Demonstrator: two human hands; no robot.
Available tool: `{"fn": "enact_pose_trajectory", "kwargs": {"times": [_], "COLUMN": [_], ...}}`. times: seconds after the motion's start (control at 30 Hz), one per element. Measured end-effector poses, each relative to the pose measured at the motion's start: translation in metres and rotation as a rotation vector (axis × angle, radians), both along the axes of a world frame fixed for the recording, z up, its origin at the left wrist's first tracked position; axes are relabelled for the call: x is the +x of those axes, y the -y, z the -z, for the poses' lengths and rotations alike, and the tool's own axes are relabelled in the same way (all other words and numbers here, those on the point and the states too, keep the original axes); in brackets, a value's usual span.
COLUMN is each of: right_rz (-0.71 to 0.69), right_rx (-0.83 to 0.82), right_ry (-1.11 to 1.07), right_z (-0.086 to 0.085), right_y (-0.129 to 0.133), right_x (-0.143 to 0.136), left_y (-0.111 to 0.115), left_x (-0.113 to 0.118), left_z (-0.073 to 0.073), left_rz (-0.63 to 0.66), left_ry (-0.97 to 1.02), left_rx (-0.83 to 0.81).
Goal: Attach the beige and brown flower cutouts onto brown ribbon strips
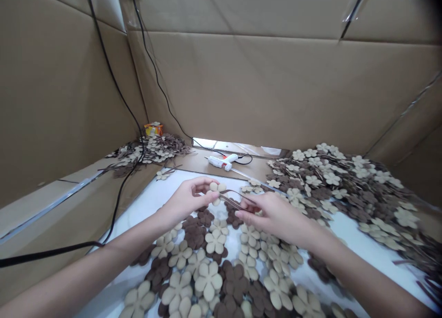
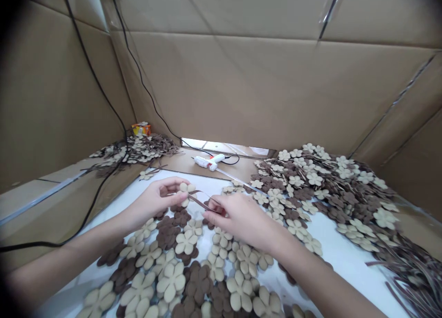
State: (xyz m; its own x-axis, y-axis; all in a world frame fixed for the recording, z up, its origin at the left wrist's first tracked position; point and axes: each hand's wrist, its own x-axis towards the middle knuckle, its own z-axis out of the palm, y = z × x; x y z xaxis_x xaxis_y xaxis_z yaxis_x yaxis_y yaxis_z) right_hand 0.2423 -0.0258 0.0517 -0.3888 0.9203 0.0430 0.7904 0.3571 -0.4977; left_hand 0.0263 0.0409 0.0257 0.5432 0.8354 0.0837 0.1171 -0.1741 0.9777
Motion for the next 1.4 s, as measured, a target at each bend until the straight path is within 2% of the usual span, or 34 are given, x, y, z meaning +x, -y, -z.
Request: {"fn": "enact_pose_trajectory", "kwargs": {"times": [0.17,0.33,0.6,0.83,1.03,1.13,1.3,1.4], "right_rz": [0.027,0.015,0.054,0.058,0.070,0.076,0.090,0.086], "right_rx": [-0.029,-0.042,-0.087,-0.048,-0.056,-0.046,-0.022,-0.029], "right_ry": [-0.020,-0.030,-0.144,-0.099,-0.110,-0.100,-0.076,-0.081], "right_z": [0.008,0.012,0.005,0.008,0.006,0.005,0.003,0.003], "right_y": [-0.001,0.000,-0.001,-0.001,-0.004,-0.004,-0.003,-0.002], "right_x": [-0.004,-0.007,-0.002,-0.001,0.003,0.003,0.003,0.003], "left_y": [-0.002,-0.001,-0.001,0.000,-0.001,-0.002,-0.004,-0.004], "left_x": [0.002,0.001,-0.001,0.000,-0.002,-0.002,0.000,0.001], "left_z": [0.004,0.002,0.001,0.001,0.001,0.001,0.007,0.014], "left_rz": [-0.010,0.016,0.016,0.009,0.016,0.052,0.181,0.197], "left_ry": [0.062,0.099,-0.048,-0.084,-0.090,-0.062,0.059,0.114], "left_rx": [-0.033,-0.111,0.023,0.098,0.099,0.045,-0.177,-0.281]}}
